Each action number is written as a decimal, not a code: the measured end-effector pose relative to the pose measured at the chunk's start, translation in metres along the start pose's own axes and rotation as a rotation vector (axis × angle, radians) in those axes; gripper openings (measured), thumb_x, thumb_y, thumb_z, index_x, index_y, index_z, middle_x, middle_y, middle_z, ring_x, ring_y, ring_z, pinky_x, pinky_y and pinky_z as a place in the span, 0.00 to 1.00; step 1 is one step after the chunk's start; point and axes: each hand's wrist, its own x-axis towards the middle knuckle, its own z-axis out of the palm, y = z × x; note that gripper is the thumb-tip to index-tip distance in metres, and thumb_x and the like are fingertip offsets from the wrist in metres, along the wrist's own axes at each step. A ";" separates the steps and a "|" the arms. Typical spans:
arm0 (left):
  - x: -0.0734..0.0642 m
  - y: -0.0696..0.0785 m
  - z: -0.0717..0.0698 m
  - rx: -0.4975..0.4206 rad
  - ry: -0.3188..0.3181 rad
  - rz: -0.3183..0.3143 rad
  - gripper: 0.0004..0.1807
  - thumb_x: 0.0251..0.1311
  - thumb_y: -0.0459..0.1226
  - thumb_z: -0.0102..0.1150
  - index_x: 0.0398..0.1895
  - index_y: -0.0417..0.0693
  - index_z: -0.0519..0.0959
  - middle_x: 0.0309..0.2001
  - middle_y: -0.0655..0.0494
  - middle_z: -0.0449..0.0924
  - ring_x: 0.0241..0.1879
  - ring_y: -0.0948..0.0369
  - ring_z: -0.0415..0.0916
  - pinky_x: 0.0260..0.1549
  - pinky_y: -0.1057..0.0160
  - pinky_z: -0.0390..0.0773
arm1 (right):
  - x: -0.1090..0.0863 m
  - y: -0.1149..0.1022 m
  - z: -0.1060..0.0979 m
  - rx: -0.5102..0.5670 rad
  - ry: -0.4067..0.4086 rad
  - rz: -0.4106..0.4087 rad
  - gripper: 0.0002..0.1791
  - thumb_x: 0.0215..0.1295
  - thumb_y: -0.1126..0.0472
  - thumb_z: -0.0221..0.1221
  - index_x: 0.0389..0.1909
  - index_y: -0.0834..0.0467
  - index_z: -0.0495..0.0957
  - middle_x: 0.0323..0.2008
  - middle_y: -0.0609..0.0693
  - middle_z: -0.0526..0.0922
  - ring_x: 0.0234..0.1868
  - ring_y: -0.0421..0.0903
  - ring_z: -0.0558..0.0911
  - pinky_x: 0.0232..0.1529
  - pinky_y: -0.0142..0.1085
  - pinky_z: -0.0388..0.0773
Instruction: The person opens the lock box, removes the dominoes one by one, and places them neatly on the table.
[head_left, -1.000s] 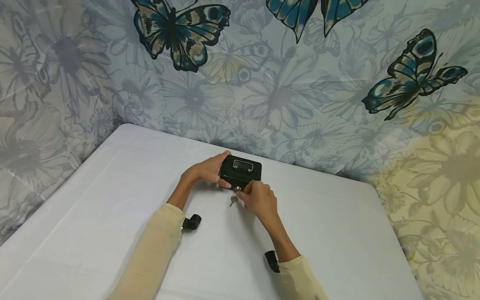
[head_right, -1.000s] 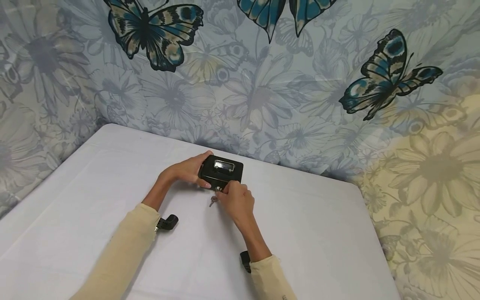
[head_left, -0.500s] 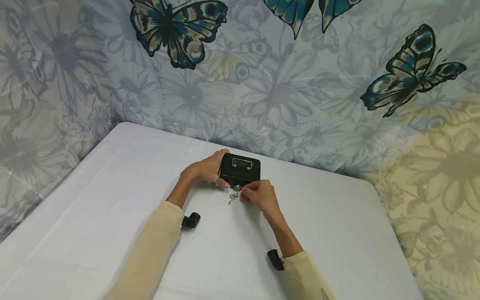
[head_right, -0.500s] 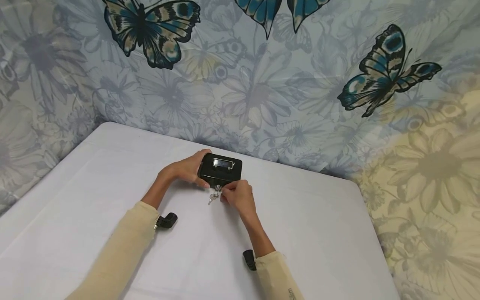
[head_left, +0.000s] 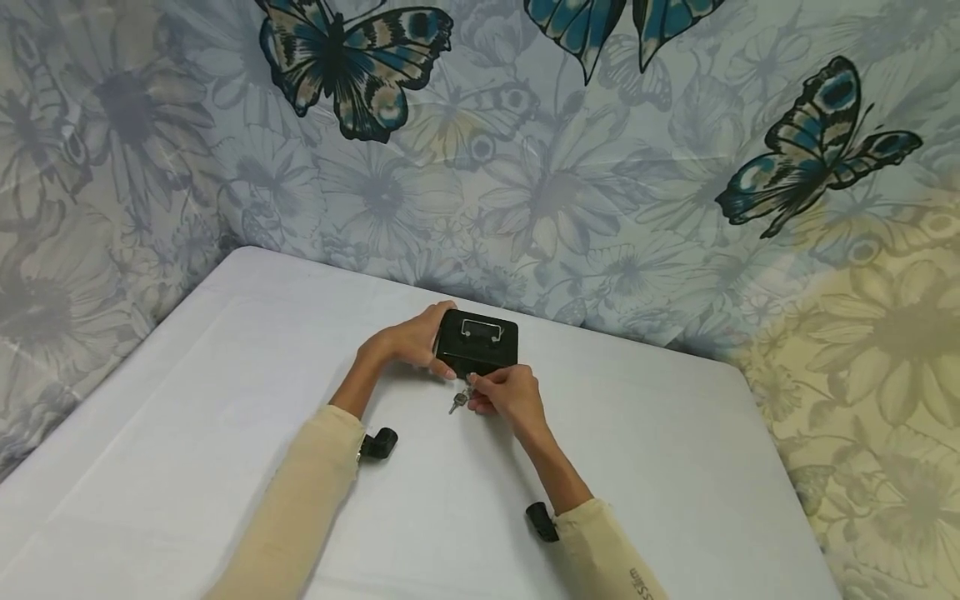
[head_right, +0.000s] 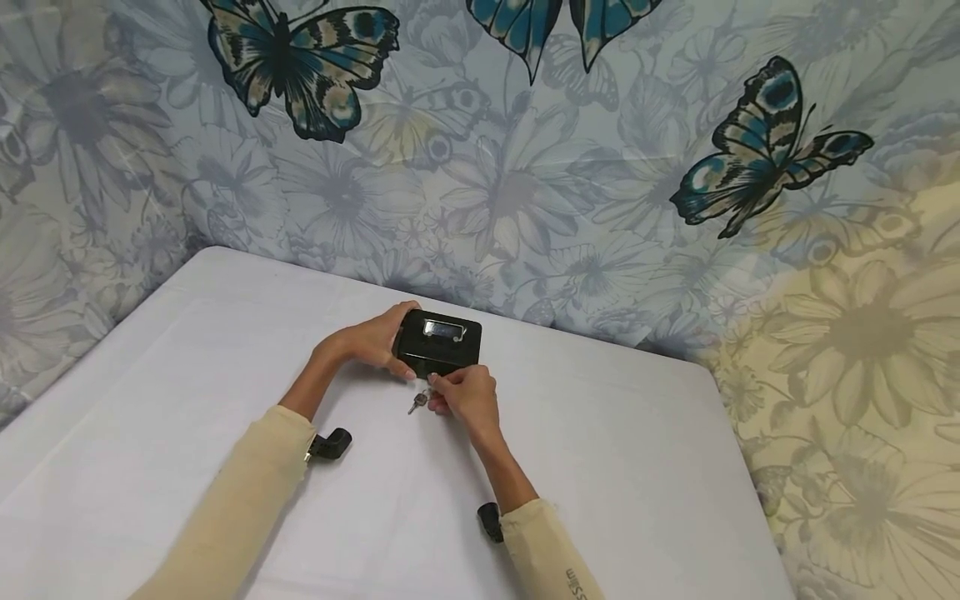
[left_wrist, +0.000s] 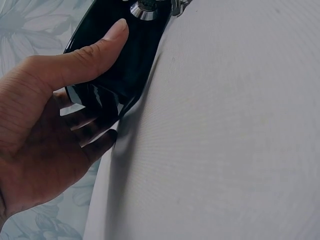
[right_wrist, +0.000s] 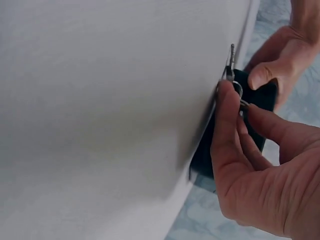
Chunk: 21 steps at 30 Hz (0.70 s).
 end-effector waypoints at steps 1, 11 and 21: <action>0.000 0.000 0.000 -0.001 -0.001 -0.005 0.59 0.44 0.40 0.84 0.74 0.38 0.53 0.67 0.36 0.65 0.67 0.45 0.65 0.75 0.42 0.65 | 0.000 0.000 0.000 0.012 -0.007 0.003 0.12 0.69 0.62 0.67 0.36 0.70 0.89 0.25 0.60 0.91 0.23 0.44 0.90 0.28 0.31 0.88; -0.001 -0.002 0.002 -0.053 -0.003 0.004 0.57 0.44 0.36 0.83 0.74 0.39 0.54 0.65 0.38 0.69 0.61 0.47 0.70 0.71 0.45 0.68 | 0.002 0.006 0.002 0.130 -0.055 0.079 0.10 0.72 0.69 0.62 0.43 0.74 0.87 0.32 0.64 0.91 0.25 0.42 0.91 0.30 0.31 0.88; -0.001 -0.002 0.002 -0.071 -0.014 -0.020 0.59 0.45 0.35 0.83 0.76 0.41 0.52 0.66 0.39 0.70 0.63 0.47 0.71 0.72 0.44 0.68 | 0.005 0.004 0.006 0.226 -0.092 0.192 0.13 0.76 0.67 0.58 0.48 0.76 0.84 0.28 0.59 0.91 0.23 0.41 0.89 0.33 0.33 0.90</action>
